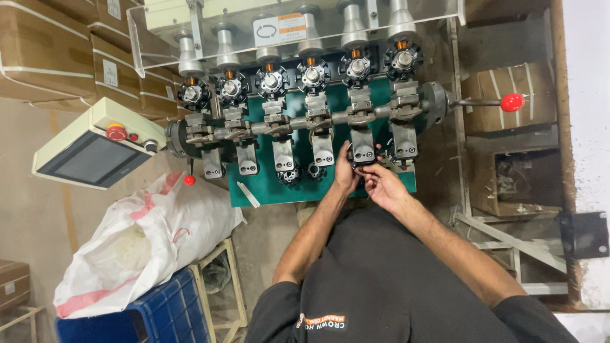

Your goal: The person works at a multi-station production machine, fitting small black round components into the machine's stations and using a plier-like tool to adjust or secure parts. They then move to a nearby bin, wrap finished components in plastic sheeting, and place the wrapped items on a board beside the bin.

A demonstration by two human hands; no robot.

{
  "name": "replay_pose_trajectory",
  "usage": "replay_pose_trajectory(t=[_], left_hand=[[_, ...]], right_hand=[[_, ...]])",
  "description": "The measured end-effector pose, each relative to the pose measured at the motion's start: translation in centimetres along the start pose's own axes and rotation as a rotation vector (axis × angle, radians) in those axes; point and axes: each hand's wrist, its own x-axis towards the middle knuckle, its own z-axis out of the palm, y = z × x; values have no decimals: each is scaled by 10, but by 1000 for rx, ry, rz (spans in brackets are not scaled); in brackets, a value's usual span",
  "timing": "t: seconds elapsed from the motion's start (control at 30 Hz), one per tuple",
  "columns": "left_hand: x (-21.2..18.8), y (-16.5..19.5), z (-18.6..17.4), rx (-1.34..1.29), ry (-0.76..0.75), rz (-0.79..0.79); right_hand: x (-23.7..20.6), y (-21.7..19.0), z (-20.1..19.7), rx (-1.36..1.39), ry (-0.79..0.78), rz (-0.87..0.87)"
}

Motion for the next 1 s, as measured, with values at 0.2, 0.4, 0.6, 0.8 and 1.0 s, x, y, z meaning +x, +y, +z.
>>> replay_pose_trajectory(t=[0.2, 0.4, 0.6, 0.8, 1.0], left_hand=[[8, -8, -13, -53, -33, -10], [-7, 8, -47, 1465, 240, -27], [-41, 53, -64, 2728, 294, 52], [-47, 43, -53, 1479, 391, 162], [-56, 2, -53, 120, 354, 284]], right_hand=[[-2, -5, -11, -103, -62, -25], [-19, -8, -16, -485, -121, 6], [-2, -3, -14, -781, -32, 17], [17, 12, 8, -587, -45, 176], [23, 27, 27, -194, -237, 298]])
